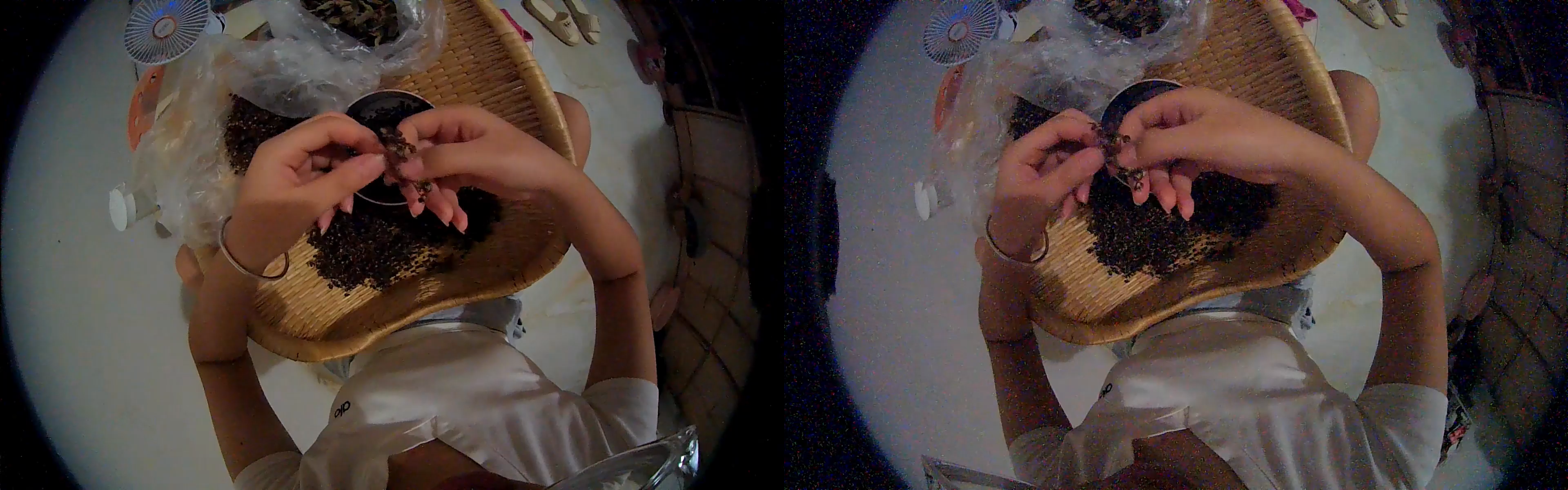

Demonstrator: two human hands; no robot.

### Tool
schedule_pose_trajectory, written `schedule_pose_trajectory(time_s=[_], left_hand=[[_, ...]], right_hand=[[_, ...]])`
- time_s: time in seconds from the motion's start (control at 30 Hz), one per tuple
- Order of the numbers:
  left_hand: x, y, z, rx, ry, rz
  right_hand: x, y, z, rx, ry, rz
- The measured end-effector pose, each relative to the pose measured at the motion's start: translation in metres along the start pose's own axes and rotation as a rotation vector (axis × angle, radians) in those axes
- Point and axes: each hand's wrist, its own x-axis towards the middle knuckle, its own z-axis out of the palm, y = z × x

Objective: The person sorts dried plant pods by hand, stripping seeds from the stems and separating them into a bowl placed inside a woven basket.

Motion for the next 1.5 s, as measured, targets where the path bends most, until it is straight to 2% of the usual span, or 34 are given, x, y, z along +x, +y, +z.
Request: schedule_pose_trajectory(time_s=[0.23, 0.47, 0.53, 0.63, 0.87, 1.03, 1.17, 1.27, 1.33, 1.37, 1.43, 1.5], left_hand=[[-0.004, -0.001, 0.002, 0.097, -0.030, 0.140], [-0.001, -0.003, -0.002, 0.014, -0.080, 0.087], [0.000, -0.001, -0.003, -0.025, -0.113, -0.009], [0.002, -0.004, -0.004, -0.110, -0.170, 0.008], [0.003, -0.006, -0.005, -0.061, -0.168, -0.008], [0.007, -0.014, -0.008, -0.160, -0.257, 0.118], [0.007, -0.015, -0.009, -0.118, -0.234, 0.131], [0.008, -0.011, -0.010, -0.043, -0.187, 0.200], [0.011, -0.009, -0.012, 0.480, -0.016, 0.636], [0.010, -0.006, -0.010, 0.481, -0.018, 0.638], [0.004, 0.000, -0.006, 0.720, 0.151, 0.781], [0.003, -0.002, -0.006, 0.700, 0.140, 0.809]], right_hand=[[0.001, 0.004, -0.003, -0.058, -0.033, -0.026], [-0.001, 0.001, -0.001, -0.051, -0.049, -0.037], [-0.001, 0.001, -0.001, -0.067, -0.073, -0.036], [-0.002, 0.001, -0.002, -0.092, -0.108, -0.053], [-0.004, -0.002, -0.001, -0.071, -0.115, -0.044], [-0.004, -0.002, -0.002, -0.064, -0.129, -0.040], [-0.004, 0.000, -0.005, -0.076, -0.147, -0.051], [-0.003, 0.001, -0.001, 0.008, -0.087, -0.093], [-0.002, 0.002, -0.002, 0.036, -0.076, -0.086], [-0.002, 0.002, -0.003, 0.066, -0.064, -0.076], [-0.002, 0.001, -0.003, 0.051, -0.074, -0.076], [-0.003, 0.001, -0.004, 0.036, -0.085, -0.076]])
